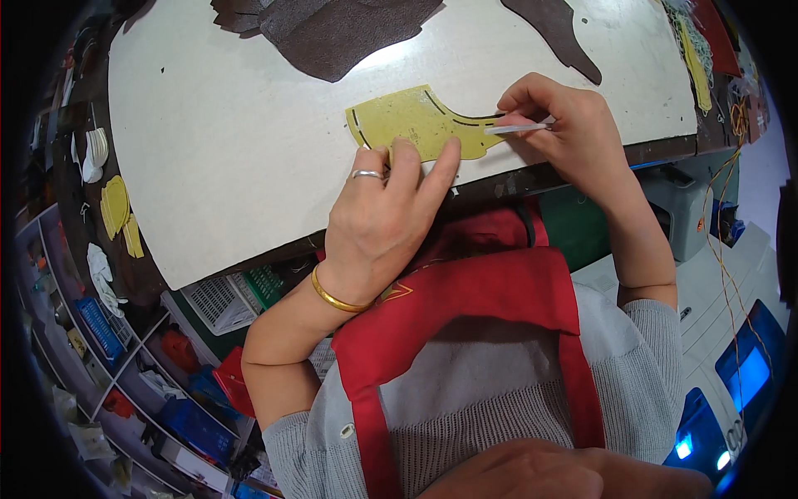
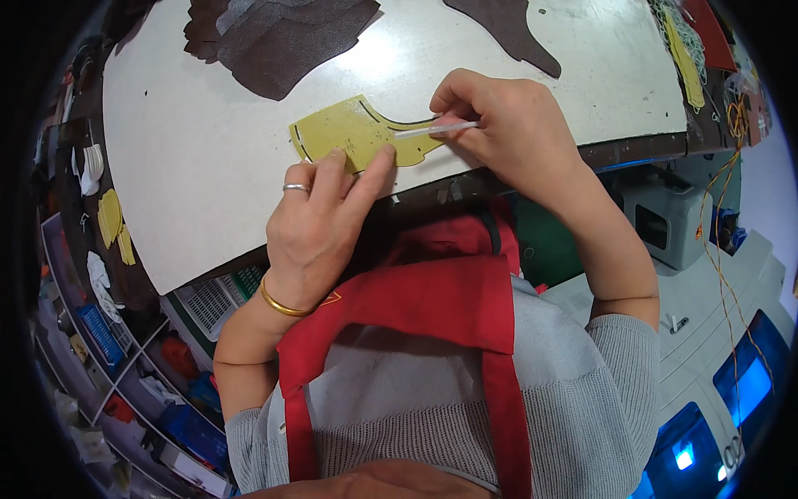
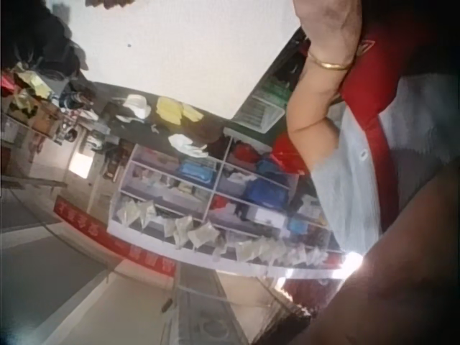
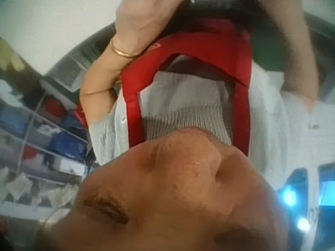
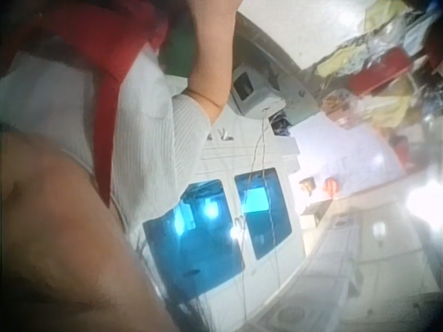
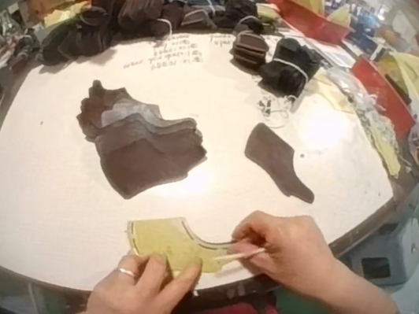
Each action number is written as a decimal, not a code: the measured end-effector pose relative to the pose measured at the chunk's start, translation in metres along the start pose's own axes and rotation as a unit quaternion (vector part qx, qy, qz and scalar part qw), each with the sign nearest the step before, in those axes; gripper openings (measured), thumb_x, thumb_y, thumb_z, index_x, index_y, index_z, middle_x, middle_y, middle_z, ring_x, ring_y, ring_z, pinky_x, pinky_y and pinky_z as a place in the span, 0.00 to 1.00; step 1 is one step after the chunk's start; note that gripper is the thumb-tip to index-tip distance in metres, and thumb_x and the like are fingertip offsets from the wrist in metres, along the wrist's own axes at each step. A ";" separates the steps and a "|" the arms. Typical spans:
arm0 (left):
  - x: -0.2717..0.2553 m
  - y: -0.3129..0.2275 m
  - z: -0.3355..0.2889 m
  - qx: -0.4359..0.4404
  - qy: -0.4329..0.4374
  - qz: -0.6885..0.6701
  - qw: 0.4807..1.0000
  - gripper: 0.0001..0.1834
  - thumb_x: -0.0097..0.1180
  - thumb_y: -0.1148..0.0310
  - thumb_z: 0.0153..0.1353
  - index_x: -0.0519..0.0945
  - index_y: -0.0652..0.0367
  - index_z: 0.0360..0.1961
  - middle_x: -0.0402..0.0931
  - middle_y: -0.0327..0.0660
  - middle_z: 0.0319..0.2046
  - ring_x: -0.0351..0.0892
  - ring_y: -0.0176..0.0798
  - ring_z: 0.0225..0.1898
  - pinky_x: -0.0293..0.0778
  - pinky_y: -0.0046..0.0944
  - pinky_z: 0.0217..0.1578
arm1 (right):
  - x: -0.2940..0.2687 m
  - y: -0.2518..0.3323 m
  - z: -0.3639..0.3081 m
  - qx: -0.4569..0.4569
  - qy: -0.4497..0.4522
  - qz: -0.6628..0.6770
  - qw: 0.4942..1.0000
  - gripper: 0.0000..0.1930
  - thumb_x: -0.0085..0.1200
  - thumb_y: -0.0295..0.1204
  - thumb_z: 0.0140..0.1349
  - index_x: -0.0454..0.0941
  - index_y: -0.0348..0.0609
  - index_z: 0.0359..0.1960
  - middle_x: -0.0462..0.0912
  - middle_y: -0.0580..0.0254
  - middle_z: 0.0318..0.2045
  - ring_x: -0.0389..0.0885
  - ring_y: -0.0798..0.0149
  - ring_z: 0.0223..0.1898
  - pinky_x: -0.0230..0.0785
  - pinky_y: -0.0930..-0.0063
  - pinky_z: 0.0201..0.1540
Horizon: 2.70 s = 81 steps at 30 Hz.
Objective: The person unbinds a bundle of cut leather pieces, marks each piece one at a time using a stencil template and a marking pen, and stacks the marked pieces together before securing them with an elastic band.
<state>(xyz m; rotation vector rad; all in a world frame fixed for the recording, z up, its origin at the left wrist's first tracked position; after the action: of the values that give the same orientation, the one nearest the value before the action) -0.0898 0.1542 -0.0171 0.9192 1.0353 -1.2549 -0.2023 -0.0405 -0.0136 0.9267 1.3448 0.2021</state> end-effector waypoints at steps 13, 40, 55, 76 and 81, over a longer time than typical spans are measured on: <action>0.019 -0.026 0.010 -0.007 -0.070 0.023 0.997 0.18 0.57 0.70 0.57 0.84 0.61 0.48 0.79 0.46 0.39 0.77 0.44 0.38 0.79 0.37 0.39 | -0.022 -0.006 0.022 -0.090 -0.089 0.051 0.991 0.21 0.41 0.43 0.79 0.80 0.38 0.41 0.82 0.59 0.33 0.82 0.66 0.34 0.73 0.74 0.41; 0.013 -0.031 0.010 -0.041 -0.057 0.008 0.997 0.20 0.53 0.66 0.58 0.84 0.56 0.51 0.81 0.48 0.48 0.83 0.49 0.39 0.81 0.33 0.37 | 0.030 0.059 0.082 -0.206 0.041 -0.012 0.978 0.07 0.55 0.31 0.71 0.81 0.41 0.39 0.85 0.64 0.33 0.85 0.64 0.31 0.75 0.73 0.36; 0.017 -0.033 0.014 -0.029 -0.031 0.011 0.999 0.19 0.52 0.67 0.60 0.84 0.50 0.52 0.81 0.43 0.50 0.78 0.46 0.36 0.78 0.31 0.38 | -0.009 0.007 0.014 -0.187 -0.022 -0.163 0.969 0.16 0.51 0.43 0.73 0.76 0.45 0.33 0.79 0.57 0.19 0.82 0.52 0.24 0.72 0.58 0.28; 0.014 0.056 0.037 -0.159 -0.065 -0.044 0.984 0.22 0.67 0.73 0.52 0.79 0.65 0.49 0.78 0.49 0.46 0.78 0.54 0.47 0.76 0.47 0.47 | -0.069 -0.075 0.012 0.119 -0.079 0.048 0.989 0.10 0.61 0.30 0.66 0.85 0.36 0.43 0.86 0.67 0.32 0.81 0.75 0.36 0.74 0.79 0.41; 0.008 0.023 -0.001 -0.039 -0.066 -0.112 0.991 0.15 0.66 0.74 0.52 0.82 0.64 0.42 0.80 0.43 0.41 0.79 0.48 0.44 0.76 0.44 0.45 | -0.055 -0.043 0.011 0.046 -0.161 0.143 0.976 0.11 0.59 0.33 0.70 0.85 0.37 0.44 0.85 0.69 0.32 0.80 0.77 0.35 0.73 0.78 0.40</action>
<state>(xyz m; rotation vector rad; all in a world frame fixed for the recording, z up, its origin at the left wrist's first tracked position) -0.0664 0.1549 -0.0247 0.6640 1.0956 -1.4314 -0.2227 -0.1071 -0.0025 1.1772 0.9261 0.2013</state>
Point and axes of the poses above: each hand's wrist, its own z-axis towards the middle knuckle, its own x-axis out of the palm, y = z × x, the point moved 3 cm from there along z, towards the middle knuckle
